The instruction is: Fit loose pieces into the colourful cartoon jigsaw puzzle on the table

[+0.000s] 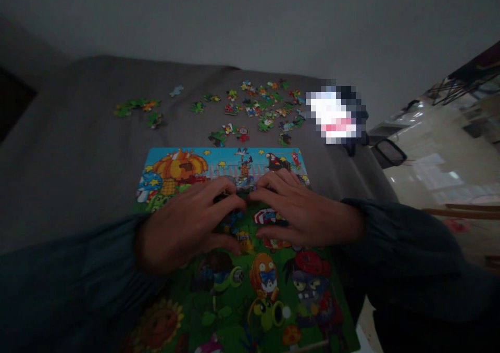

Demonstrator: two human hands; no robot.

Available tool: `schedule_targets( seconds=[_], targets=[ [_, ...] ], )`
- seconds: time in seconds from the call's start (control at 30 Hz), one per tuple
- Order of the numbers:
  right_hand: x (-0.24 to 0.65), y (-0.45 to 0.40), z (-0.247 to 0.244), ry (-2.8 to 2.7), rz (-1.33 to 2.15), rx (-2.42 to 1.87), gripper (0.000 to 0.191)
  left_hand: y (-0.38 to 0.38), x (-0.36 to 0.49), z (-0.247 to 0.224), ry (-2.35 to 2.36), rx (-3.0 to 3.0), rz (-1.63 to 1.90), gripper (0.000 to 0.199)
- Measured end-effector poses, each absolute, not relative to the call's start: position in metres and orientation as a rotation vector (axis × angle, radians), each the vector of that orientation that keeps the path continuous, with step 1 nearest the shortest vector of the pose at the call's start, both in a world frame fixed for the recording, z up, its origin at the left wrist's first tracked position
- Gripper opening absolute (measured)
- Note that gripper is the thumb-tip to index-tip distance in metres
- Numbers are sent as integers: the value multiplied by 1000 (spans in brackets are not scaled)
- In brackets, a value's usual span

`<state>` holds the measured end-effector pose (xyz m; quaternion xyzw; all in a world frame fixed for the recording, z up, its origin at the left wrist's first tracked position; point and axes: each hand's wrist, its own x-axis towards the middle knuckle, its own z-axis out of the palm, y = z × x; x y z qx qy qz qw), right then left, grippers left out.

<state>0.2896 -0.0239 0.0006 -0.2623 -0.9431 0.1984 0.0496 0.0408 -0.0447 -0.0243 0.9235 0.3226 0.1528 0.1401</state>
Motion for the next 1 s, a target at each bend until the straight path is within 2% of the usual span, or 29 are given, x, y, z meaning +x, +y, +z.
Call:
schedule_targets(
  seconds=[0.1,0.3,0.57,1.0],
  targets=[
    [289,-23,-1,-2875,595,-814,48,-43,42,-23,906,2662,438,51],
    [289,-22,-2,-2861,583,-847,55,-44,43,-17,860,2640,357,26],
    [289,-22,-1,-2884,536,-869,55,-44,42,-21,815,2527,342,17],
    [289,-21,3,-2875,580,-867,57,-37,34,-20,800,2632,392,35]
  ],
)
